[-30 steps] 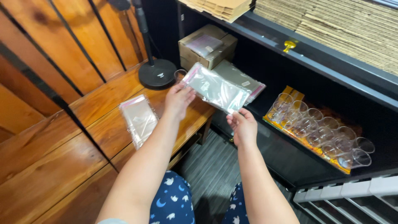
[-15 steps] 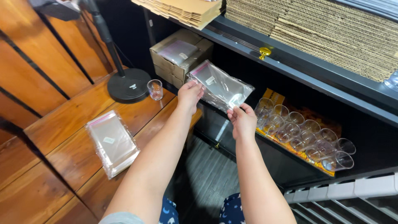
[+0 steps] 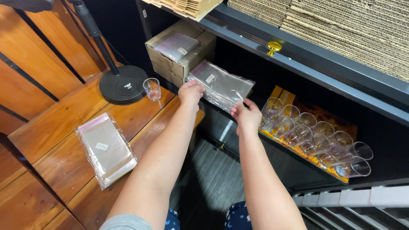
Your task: The person sits on the floor and repeatedly picks up stacks of clear plastic pouches from a wooden bench, then places them into a black shelf unit. The person also briefly handles a small glass cup before returning it to the bench.
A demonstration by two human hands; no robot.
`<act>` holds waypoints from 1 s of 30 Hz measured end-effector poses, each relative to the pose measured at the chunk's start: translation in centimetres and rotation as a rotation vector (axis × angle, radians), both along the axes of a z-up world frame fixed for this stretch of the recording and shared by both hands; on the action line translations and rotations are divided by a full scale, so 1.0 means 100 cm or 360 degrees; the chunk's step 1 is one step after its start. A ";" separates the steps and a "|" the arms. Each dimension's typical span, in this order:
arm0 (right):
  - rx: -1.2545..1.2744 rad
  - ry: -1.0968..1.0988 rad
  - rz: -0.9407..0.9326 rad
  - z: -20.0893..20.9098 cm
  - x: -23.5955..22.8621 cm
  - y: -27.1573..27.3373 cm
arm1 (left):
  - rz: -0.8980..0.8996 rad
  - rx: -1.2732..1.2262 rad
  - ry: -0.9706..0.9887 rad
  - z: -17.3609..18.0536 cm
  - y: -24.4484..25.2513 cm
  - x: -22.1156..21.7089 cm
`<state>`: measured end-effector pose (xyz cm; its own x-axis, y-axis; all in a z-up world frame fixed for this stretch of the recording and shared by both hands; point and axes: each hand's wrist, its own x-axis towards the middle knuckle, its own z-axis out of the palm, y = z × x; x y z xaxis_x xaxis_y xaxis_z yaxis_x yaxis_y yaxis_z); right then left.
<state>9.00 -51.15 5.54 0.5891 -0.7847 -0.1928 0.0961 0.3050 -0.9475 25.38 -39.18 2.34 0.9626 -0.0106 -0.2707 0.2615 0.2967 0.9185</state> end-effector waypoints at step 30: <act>-0.0793 0.0026 0.0118 0.014 -0.057 0.068 | -0.0320 -0.0135 -0.0177 0.053 0.212 -0.125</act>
<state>3.33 -44.33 6.91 0.6469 -0.7398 0.1848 0.0753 -0.1792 -0.9809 12.90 -18.03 7.64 0.9626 -0.2234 -0.1534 0.2221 0.3261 0.9189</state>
